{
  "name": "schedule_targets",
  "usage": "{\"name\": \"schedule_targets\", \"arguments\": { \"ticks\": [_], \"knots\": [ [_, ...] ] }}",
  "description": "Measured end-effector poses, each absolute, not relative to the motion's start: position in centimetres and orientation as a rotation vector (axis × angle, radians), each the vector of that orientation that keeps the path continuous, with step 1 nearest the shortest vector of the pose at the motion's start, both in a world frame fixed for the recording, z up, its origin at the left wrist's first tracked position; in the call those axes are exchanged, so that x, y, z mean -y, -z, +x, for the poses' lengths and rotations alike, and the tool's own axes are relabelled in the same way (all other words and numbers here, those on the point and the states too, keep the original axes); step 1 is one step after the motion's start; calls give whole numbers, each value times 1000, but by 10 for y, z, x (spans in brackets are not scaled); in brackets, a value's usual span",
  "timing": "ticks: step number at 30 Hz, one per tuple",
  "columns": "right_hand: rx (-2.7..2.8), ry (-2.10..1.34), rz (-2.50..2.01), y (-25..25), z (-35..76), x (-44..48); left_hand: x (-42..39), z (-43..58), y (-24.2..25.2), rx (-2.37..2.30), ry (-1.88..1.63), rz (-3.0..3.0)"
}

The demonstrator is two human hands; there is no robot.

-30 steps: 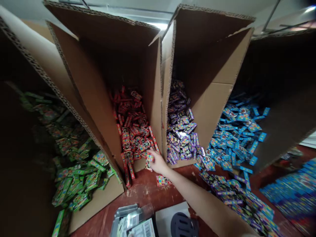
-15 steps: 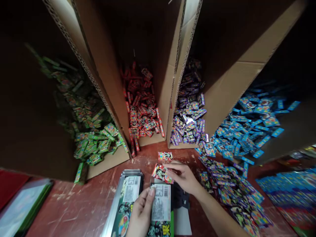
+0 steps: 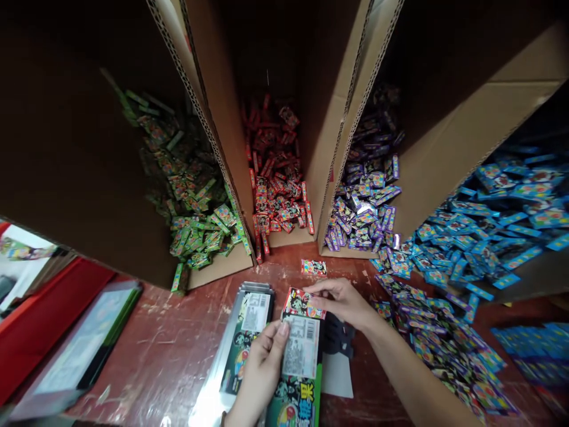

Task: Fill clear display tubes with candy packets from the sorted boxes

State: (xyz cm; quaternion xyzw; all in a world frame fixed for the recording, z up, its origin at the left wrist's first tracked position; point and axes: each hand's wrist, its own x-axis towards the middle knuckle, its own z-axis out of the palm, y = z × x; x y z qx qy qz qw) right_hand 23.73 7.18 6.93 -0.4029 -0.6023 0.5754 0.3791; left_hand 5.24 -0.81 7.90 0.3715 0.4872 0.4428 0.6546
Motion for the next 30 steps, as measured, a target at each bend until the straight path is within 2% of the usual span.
{"name": "schedule_targets", "arguments": {
  "ticks": [10, 14, 20, 30],
  "knots": [
    [2283, -1477, -708, -137, 246, -88, 7, 59, -82, -1071, -850, 1110],
    [2302, -1355, -705, -136, 246, -94, 9, 65, -78, -1156, -865, 1191],
    [2247, -1360, -749, -123, 237, -90, 10, 65, -71, -1155, -878, 1152],
    [2387, -1366, -682, -141, 242, -97, 11, 60, -85, -1163, -891, 1173]
  ]
}}
